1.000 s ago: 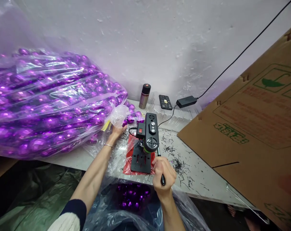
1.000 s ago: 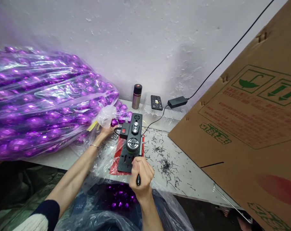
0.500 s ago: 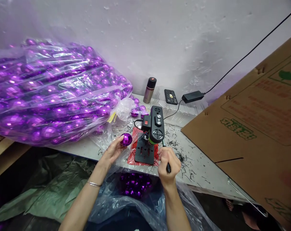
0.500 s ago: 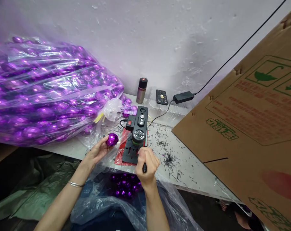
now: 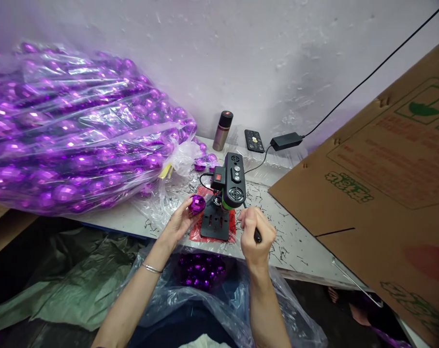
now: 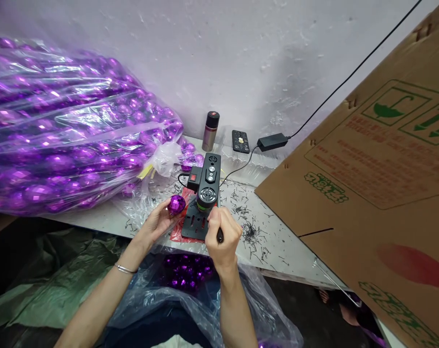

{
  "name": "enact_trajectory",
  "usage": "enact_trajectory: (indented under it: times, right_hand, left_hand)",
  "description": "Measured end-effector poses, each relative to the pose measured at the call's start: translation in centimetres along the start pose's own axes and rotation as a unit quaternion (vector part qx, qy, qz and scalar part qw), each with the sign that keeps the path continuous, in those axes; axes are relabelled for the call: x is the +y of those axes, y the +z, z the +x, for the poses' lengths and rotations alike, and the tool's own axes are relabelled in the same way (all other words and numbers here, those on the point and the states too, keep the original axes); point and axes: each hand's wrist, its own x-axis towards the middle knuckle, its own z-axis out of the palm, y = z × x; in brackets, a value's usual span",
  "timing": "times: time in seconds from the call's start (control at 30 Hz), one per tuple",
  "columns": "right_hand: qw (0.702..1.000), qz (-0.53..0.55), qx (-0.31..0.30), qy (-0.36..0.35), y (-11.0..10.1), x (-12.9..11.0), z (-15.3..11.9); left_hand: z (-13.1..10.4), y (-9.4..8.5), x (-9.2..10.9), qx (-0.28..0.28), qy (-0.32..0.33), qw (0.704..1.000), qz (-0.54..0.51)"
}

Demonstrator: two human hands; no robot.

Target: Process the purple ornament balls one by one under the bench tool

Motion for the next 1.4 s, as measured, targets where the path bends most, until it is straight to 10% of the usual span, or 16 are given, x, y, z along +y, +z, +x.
enact_trajectory:
  times: [0.3, 0.57, 1.1, 1.4]
  right_hand:
    - [1.000, 0.002, -0.005, -0.008, 0.0, 0.0, -0.1]
    - [1.000, 0.001, -0.009, -0.030, -0.1, 0.2, -0.4]
    - [0.999, -0.017, -0.011, -0.044, -0.1, 0.2, -1.0]
    - [0.997, -0.029, 0.011, -0.073, 0.6, 1.5, -2.8]
  left_hand:
    - [1.5, -0.6, -4.1, -0.010, 0.091, 0.994, 0.060]
    - [2.5, -1.8, -7.8, -0.062, 0.244, 0.918, 0.305]
    - [3.1, -2.2, -8.8, -0.093, 0.400, 0.719, 0.561]
    - [3.1, -2.8, -8.4, -0.135, 0.391, 0.717, 0.562]
